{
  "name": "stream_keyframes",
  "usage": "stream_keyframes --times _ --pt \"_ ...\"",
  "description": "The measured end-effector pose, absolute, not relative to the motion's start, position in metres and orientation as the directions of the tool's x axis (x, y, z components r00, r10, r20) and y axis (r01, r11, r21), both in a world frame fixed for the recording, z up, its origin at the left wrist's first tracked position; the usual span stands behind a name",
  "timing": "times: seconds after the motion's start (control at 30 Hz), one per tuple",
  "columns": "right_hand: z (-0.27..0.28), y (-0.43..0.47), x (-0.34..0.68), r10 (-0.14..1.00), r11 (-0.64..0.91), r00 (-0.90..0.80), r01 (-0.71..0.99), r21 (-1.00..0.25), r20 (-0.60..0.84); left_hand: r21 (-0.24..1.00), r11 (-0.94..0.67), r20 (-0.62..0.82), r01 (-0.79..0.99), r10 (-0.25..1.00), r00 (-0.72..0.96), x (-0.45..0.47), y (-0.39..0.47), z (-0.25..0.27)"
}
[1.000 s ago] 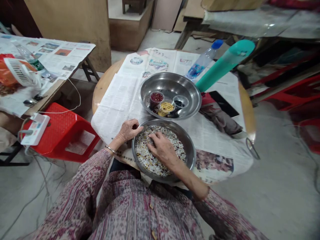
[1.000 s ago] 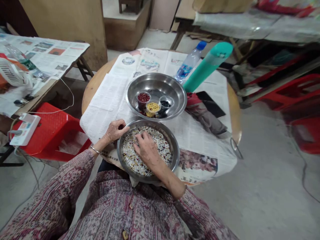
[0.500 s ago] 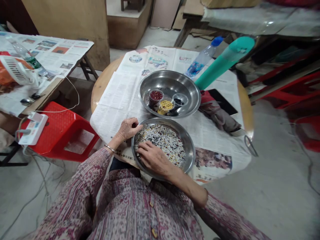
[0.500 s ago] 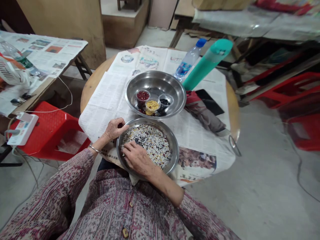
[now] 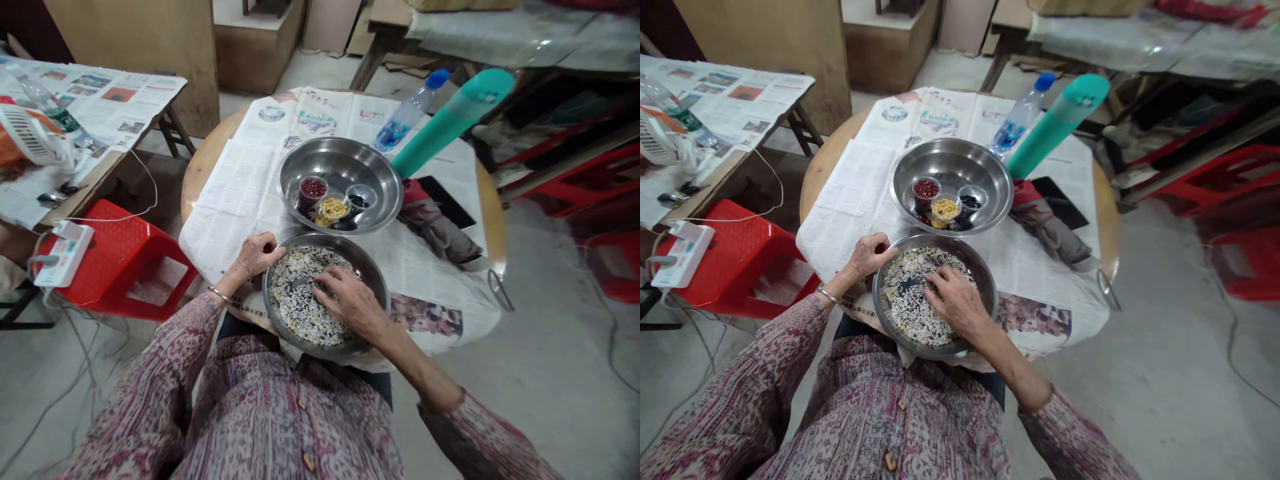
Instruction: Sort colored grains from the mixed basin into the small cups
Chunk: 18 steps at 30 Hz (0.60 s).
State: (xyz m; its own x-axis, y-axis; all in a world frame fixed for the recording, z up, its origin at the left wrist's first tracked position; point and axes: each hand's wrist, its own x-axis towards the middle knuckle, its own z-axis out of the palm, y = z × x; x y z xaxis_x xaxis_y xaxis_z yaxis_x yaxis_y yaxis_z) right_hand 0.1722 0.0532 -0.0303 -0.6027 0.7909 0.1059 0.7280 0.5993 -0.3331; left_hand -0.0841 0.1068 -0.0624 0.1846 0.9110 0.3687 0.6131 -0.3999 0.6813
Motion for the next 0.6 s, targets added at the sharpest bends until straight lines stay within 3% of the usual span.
stream_keyframes --times 0.23,0.6 --pt "-0.031 0.019 0.148 0.708 0.620 -0.706 0.619 -0.481 0.004 0.682 -0.397 0.374 0.615 0.911 0.173 -0.084 0.107 -0.062" --pt "-0.006 0.013 0.182 0.648 0.647 -0.754 0.619 -0.445 -0.108 0.698 -0.389 0.368 0.602 0.915 0.164 -0.084 0.107 -0.061"
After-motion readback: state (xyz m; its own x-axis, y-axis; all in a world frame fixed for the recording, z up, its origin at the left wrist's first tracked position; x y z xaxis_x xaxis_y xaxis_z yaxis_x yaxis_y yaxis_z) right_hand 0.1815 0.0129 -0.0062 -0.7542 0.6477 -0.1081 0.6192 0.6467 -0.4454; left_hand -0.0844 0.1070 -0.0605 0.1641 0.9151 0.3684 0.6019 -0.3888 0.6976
